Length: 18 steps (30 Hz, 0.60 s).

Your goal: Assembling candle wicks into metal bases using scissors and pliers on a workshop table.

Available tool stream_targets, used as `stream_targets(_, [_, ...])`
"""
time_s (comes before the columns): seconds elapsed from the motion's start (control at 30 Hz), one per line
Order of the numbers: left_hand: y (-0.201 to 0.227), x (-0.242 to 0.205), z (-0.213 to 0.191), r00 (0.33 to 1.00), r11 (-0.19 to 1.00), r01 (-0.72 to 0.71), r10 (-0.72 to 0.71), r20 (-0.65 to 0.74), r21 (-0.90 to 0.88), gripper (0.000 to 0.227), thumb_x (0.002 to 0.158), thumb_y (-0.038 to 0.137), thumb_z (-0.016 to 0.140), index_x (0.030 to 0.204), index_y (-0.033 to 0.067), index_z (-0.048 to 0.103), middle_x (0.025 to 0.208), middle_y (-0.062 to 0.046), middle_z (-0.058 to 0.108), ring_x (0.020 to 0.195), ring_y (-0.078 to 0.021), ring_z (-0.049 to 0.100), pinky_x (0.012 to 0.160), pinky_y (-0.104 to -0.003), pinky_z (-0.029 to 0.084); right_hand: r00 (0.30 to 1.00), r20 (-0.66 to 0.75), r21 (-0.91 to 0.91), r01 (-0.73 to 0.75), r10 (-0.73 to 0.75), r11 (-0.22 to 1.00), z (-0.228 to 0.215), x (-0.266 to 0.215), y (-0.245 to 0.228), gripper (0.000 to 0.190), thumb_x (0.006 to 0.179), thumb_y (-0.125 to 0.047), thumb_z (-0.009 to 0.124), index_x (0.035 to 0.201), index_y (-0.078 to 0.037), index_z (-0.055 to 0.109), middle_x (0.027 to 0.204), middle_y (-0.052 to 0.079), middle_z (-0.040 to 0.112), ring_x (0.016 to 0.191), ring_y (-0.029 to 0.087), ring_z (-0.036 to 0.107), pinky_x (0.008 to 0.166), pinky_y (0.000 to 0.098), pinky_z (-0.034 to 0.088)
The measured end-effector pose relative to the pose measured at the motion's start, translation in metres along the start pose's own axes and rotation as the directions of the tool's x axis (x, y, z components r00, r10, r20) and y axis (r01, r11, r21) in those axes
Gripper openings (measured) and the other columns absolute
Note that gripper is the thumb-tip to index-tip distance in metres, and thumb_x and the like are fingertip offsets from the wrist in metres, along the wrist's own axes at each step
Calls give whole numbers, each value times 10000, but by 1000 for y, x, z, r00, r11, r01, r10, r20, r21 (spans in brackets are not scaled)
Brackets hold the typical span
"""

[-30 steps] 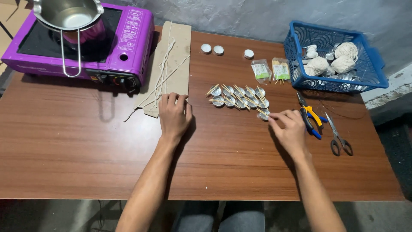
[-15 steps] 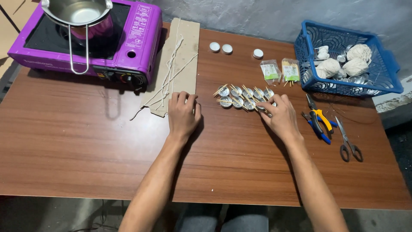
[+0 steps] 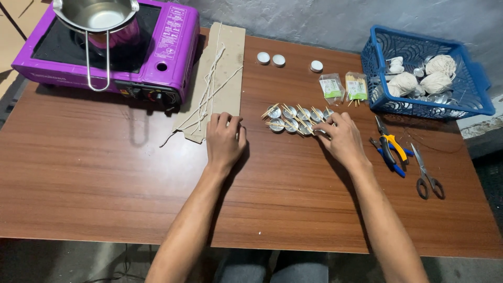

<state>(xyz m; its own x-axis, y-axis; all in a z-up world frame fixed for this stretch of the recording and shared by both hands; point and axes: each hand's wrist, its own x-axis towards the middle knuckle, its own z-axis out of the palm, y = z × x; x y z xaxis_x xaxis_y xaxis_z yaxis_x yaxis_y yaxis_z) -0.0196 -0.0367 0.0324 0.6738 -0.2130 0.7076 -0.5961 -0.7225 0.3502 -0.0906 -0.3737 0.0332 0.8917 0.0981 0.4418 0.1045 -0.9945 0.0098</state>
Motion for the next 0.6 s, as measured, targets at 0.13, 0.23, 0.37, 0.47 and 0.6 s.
stream_targets(0.13, [3, 1, -4, 1000, 1000, 1, -1, 6, -6, 142, 818, 65, 662, 946, 101, 713, 842, -41, 550, 915, -246, 542, 722, -341, 447, 1000, 11, 9, 3, -3, 1000, -2, 3, 1, 82, 859, -326, 817, 914, -346, 759, 917, -35, 576, 936, 218, 600, 849, 355, 552])
stream_targets(0.23, [2, 1, -3, 1000, 1000, -3, 3, -1, -6, 138, 821, 63, 661, 942, 103, 713, 843, -38, 549, 913, -238, 540, 723, -337, 447, 1000, 28, 21, -2, 1, 1000, -7, 5, -3, 80, 863, -332, 816, 917, -353, 760, 913, -37, 580, 934, 213, 605, 856, 351, 550])
stream_targets(0.37, [2, 0, -1, 1000, 1000, -5, 5, -1, 3, 129, 822, 67, 669, 937, 103, 715, 842, -39, 551, 912, -237, 543, 716, -336, 449, 999, 49, 19, 4, -4, 1000, -3, 7, 1, 105, 839, -311, 829, 919, -336, 765, 910, -34, 588, 931, 215, 609, 853, 355, 551])
stream_targets(0.47, [0, -1, 1, 1000, 1000, -12, 12, -9, 6, 127, 818, 72, 671, 933, 105, 715, 840, -38, 549, 913, -239, 545, 714, -337, 450, 998, 62, 29, 12, -14, 1000, -1, 9, 2, 108, 831, -304, 834, 908, -321, 760, 906, -32, 588, 934, 216, 606, 857, 354, 549])
stream_targets(0.6, [0, -2, 1, 1000, 1000, -13, 13, -8, -4, 128, 819, 68, 669, 933, 100, 719, 836, -39, 554, 907, -239, 546, 713, -336, 451, 997, 69, 28, 17, -19, 999, 5, 10, 5, 97, 835, -308, 833, 897, -323, 760, 905, -38, 592, 933, 206, 600, 864, 342, 546])
